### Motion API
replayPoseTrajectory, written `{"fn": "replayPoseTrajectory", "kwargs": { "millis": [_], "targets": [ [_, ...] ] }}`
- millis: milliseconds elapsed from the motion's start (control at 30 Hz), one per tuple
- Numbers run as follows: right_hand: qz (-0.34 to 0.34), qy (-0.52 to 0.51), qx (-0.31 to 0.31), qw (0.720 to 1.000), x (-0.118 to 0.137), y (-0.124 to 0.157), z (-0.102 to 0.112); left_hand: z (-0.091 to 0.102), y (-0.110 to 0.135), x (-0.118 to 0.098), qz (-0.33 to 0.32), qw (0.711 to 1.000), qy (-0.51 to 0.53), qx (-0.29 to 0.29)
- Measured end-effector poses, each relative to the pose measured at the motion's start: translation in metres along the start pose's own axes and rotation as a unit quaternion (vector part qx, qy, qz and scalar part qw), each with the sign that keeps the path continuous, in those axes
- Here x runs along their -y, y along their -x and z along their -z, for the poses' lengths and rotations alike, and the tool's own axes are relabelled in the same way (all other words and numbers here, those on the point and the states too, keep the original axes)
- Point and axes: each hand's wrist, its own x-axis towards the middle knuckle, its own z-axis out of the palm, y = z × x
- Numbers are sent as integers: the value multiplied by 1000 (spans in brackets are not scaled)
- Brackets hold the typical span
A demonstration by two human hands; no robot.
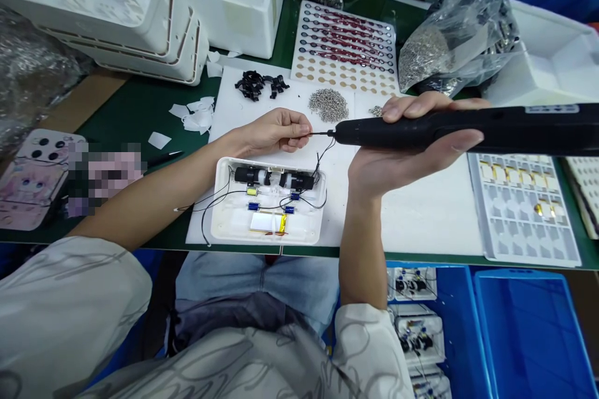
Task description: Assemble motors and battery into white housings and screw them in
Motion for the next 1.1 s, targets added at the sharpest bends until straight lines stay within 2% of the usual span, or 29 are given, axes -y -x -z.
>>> {"fn": "replayPoseTrajectory", "kwargs": {
  "millis": [167, 300, 467, 667, 767, 867, 933, 1000, 1033, 1100],
  "targets": [
    [17, -8, 13, 1000, -6, -2, 5, 0, -1, 1, -1, 1000, 18, 10],
    [52, 20, 58, 997, -20, -6, 15, 1, -1, 1, -3, 1000, 24, 10],
    [58, -117, 72, 989, -24, -6, 15, 1, -2, 2, -13, 999, 24, 19],
    [14, -224, 27, 974, -16, -3, 3, 2, -2, 1, -5, 1000, 3, 16],
    [6, -223, 11, 975, -17, -2, 0, 2, -1, 1, -7, 999, -21, 24],
    [15, -201, 24, 979, -18, 0, -1, 1, -1, 1, -14, 998, -53, 33],
    [20, -176, 22, 984, -16, 0, 0, 2, -1, 1, -18, 997, -72, 19],
    [17, -149, -1, 989, -12, -4, 6, 3, -1, -2, -17, 996, -90, -18],
    [0, -133, -3, 991, -9, -8, 11, 5, 0, -4, -16, 994, -102, -43],
    [-80, -98, 45, 991, -1, -19, 24, 9, 1, -12, -23, 985, -145, -94]
  ]
}}
